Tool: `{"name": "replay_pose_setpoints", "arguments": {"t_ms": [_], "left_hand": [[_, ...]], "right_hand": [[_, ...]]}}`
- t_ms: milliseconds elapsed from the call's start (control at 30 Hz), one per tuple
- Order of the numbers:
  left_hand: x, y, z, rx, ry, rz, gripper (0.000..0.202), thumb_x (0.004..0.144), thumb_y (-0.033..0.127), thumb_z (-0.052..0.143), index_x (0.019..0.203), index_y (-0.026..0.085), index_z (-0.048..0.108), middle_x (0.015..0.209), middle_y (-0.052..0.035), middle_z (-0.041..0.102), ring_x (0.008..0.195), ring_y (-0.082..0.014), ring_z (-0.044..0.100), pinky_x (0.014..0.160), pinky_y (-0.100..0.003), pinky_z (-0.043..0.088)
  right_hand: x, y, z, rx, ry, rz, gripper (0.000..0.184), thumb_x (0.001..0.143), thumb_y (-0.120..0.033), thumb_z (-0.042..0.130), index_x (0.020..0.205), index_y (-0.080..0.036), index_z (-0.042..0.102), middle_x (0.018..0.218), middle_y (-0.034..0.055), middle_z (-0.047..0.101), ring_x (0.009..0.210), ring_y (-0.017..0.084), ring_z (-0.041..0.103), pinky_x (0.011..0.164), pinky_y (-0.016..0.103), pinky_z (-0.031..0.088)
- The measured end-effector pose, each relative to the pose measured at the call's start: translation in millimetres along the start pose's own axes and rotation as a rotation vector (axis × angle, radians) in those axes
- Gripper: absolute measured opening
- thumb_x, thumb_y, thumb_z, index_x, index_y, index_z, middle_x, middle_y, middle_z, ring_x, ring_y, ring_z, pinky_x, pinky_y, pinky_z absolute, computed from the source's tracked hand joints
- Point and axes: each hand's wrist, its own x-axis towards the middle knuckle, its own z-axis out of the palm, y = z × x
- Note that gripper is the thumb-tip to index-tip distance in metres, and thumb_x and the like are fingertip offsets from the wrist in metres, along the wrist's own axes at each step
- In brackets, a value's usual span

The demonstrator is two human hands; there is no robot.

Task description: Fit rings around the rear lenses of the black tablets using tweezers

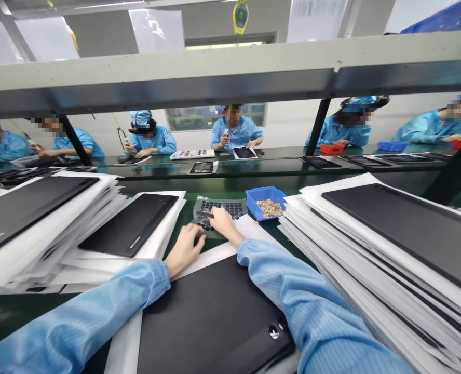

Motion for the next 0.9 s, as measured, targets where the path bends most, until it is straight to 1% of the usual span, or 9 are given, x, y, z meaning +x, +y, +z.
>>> {"name": "replay_pose_setpoints", "arguments": {"t_ms": [100,200,300,400,533,633,700,767,900], "left_hand": [[12.1,-11.7,2.2,0.026,0.115,-0.215,0.034,0.091,0.033,0.053,0.12,0.015,0.051,0.123,-0.01,0.051,0.111,-0.0252,0.051,0.092,-0.046,0.043],[25.0,-22.8,7.0,0.028,0.099,-0.359,0.035,0.091,0.035,0.054,0.12,0.015,0.052,0.122,-0.01,0.053,0.11,-0.025,0.053,0.092,-0.047,0.044],[34.4,-29.2,12.0,0.001,0.006,-0.396,0.029,0.091,0.034,0.054,0.112,0.014,0.057,0.114,-0.0084,0.058,0.102,-0.0218,0.058,0.088,-0.044,0.047],[39.3,-31.8,14.9,-0.034,-0.057,-0.415,0.027,0.091,0.034,0.054,0.111,0.014,0.058,0.112,-0.008,0.059,0.099,-0.0204,0.059,0.086,-0.042,0.049],[40.5,-33.0,15.9,-0.109,-0.087,-0.432,0.028,0.091,0.034,0.054,0.111,0.014,0.057,0.113,-0.0083,0.059,0.101,-0.0213,0.058,0.088,-0.043,0.048],[39.0,-32.7,15.4,-0.189,-0.087,-0.429,0.028,0.091,0.034,0.054,0.11,0.014,0.058,0.113,-0.008,0.059,0.101,-0.0212,0.058,0.088,-0.043,0.048],[37.6,-32.1,14.7,-0.243,-0.077,-0.422,0.027,0.091,0.034,0.054,0.11,0.014,0.058,0.112,-0.0077,0.06,0.1,-0.0211,0.059,0.087,-0.043,0.048],[36.6,-31.6,14.3,-0.287,-0.063,-0.421,0.028,0.091,0.034,0.054,0.11,0.014,0.058,0.111,-0.0076,0.06,0.099,-0.021,0.059,0.087,-0.043,0.049],[36.5,-32.9,16.5,-0.355,-0.043,-0.433,0.029,0.092,0.034,0.054,0.111,0.014,0.058,0.11,-0.0078,0.06,0.098,-0.0205,0.06,0.085,-0.042,0.049]], "right_hand": [[0.3,1.1,0.1,0.023,0.005,-0.004,0.028,0.091,-0.032,0.054,0.113,-0.015,0.057,0.111,0.0079,0.06,0.097,0.02,0.061,0.082,0.04,0.051],[0.2,2.7,0.4,0.05,0.016,-0.013,0.029,0.091,-0.032,0.055,0.114,-0.014,0.057,0.111,0.0078,0.06,0.096,0.02,0.061,0.082,0.04,0.051],[0.8,3.7,1.4,0.077,0.036,-0.003,0.028,0.091,-0.031,0.055,0.112,-0.014,0.057,0.109,0.0075,0.061,0.094,0.019,0.061,0.081,0.039,0.052],[2.4,4.8,2.6,0.097,0.076,0.039,0.027,0.09,-0.031,0.055,0.112,-0.014,0.058,0.108,0.0072,0.061,0.093,0.019,0.062,0.08,0.038,0.052],[2.2,6.5,2.1,0.117,0.175,0.11,0.028,0.091,-0.032,0.054,0.112,-0.014,0.057,0.106,0.0071,0.061,0.091,0.018,0.062,0.078,0.037,0.053],[-0.2,6.6,-1.7,0.135,0.268,0.102,0.029,0.091,-0.032,0.054,0.113,-0.014,0.056,0.108,0.0078,0.06,0.091,0.018,0.061,0.078,0.038,0.052],[-2.3,5.5,-5.3,0.158,0.322,0.03,0.028,0.091,-0.032,0.053,0.113,-0.014,0.055,0.11,0.0081,0.059,0.092,0.019,0.06,0.079,0.038,0.052],[-5.0,2.9,-8.0,0.191,0.341,-0.102,0.025,0.091,-0.031,0.053,0.108,-0.013,0.057,0.106,0.0071,0.06,0.091,0.018,0.06,0.08,0.038,0.051],[-13.9,-4.9,-5.9,0.26,0.256,-0.394,0.017,0.088,-0.03,0.058,0.091,-0.013,0.061,0.09,0.003,0.063,0.084,0.015,0.061,0.078,0.035,0.051]]}}
